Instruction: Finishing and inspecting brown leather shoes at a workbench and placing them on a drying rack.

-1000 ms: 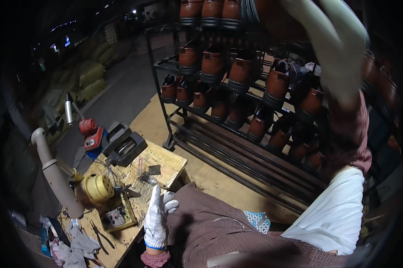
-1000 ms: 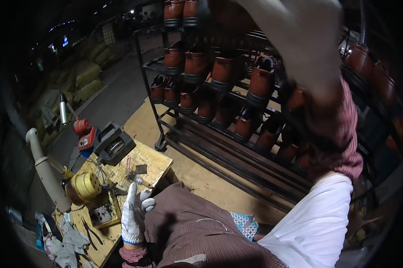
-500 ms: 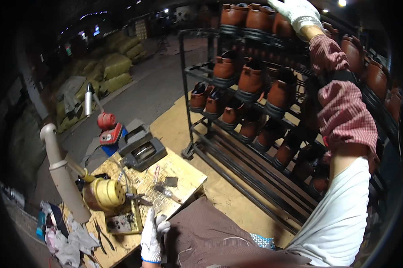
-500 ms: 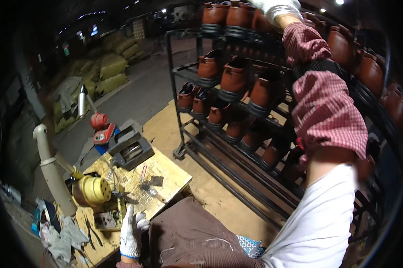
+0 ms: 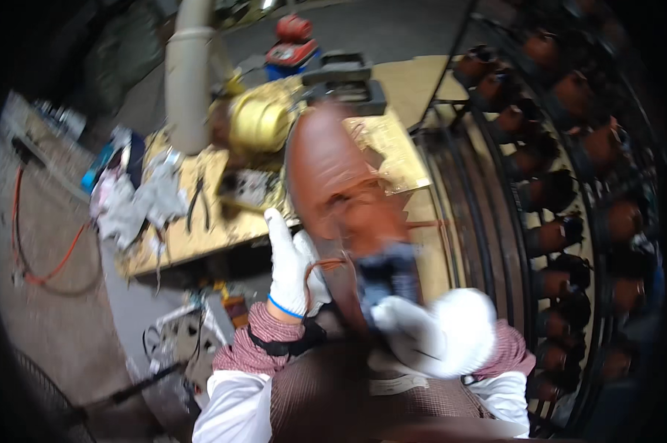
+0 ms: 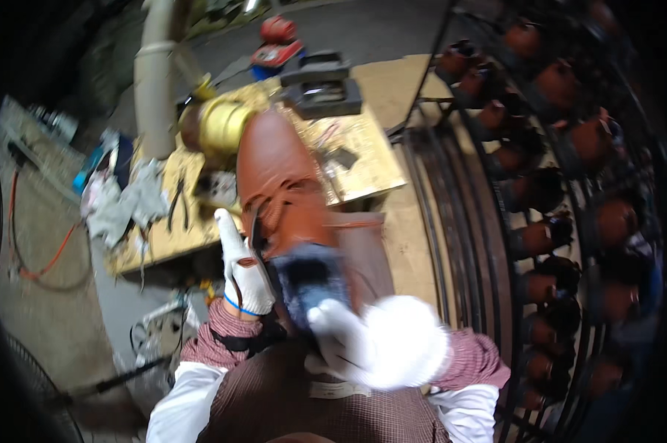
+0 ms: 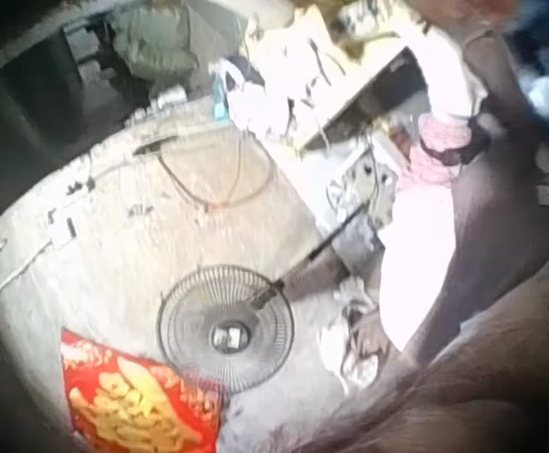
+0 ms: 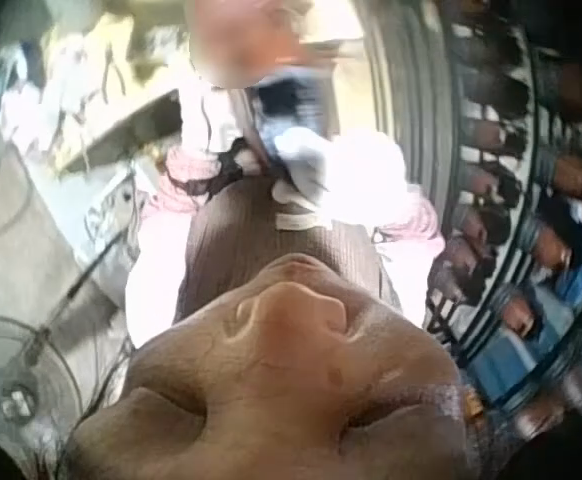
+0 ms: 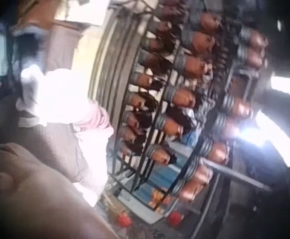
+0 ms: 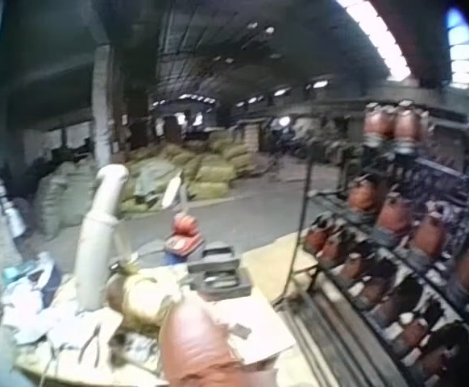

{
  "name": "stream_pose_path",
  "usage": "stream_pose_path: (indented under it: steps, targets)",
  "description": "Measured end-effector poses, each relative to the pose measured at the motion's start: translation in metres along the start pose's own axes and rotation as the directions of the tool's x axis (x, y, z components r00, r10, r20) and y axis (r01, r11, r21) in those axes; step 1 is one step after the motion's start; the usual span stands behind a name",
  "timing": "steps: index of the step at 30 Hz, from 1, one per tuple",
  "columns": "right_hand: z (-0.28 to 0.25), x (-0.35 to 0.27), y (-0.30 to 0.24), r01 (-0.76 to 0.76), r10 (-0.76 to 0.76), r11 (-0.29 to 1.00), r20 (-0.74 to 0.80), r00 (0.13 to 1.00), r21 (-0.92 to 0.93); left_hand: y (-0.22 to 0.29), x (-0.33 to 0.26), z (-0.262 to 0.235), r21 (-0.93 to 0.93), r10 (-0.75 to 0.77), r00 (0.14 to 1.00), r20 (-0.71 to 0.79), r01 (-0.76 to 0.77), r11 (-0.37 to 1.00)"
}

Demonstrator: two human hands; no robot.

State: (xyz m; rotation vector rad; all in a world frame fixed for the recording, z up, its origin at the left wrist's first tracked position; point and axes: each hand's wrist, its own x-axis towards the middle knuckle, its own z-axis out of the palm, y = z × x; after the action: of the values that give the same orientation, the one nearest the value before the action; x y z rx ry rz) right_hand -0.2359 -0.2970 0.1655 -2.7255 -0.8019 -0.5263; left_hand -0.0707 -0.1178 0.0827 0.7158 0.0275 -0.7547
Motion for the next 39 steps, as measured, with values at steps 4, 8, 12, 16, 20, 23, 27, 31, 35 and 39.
stream_pose_path:
  steps: [4, 8, 12, 16, 20, 23, 27, 31, 35, 39]
  targets:
    - [0.064, 0.0, 0.018, -0.138, 0.112, 0.887, 0.086, 0.99, 0.44, -0.018, 0.004, -0.121, 0.007, 0.045, 0.919, -0.392, -0.046, 0.999]
    - [0.077, 0.006, 0.024, -0.328, 0.398, 0.822, -0.058, 0.915, 0.466, -0.026, -0.036, -0.27, -0.388, 0.018, 0.991, -0.134, -0.069, 0.919]
    - [0.094, 0.002, 0.027, -0.449, 0.52, 0.767, -0.034, 0.853, 0.458, 0.038, 0.011, -0.268, -0.357, 0.099, 0.988, -0.119, -0.136, 0.924]
    - [0.105, 0.003, 0.021, -0.507, 0.525, 0.777, 0.062, 0.849, 0.373, 0.081, 0.074, -0.251, -0.343, 0.181, 0.98, -0.08, -0.197, 0.919]
    - [0.111, -0.004, 0.016, -0.554, 0.557, 0.741, 0.114, 0.823, 0.379, 0.098, 0.068, -0.231, -0.329, 0.267, 0.963, -0.024, -0.26, 0.908]
    - [0.119, -0.01, 0.022, -0.612, 0.6, 0.707, 0.159, 0.784, 0.355, 0.073, 0.023, -0.226, -0.324, 0.314, 0.95, -0.003, -0.298, 0.898]
    - [0.125, -0.012, 0.03, -0.63, 0.617, 0.687, 0.166, 0.769, 0.362, 0.08, 0.026, -0.213, -0.325, 0.374, 0.928, 0.011, -0.35, 0.879]
    - [0.13, -0.014, 0.036, -0.646, 0.631, 0.667, 0.178, 0.755, 0.371, 0.054, -0.002, -0.195, -0.314, 0.418, 0.908, 0.021, -0.39, 0.865]
    - [0.134, -0.006, 0.032, -0.609, 0.594, 0.688, 0.176, 0.785, 0.394, 0.038, -0.013, -0.185, -0.303, 0.465, 0.885, 0.016, -0.439, 0.846]
    - [0.129, -0.006, 0.029, -0.593, 0.578, 0.706, 0.169, 0.799, 0.388, 0.03, 0.011, -0.22, -0.701, 0.48, 0.869, 0.121, -0.267, 0.661]
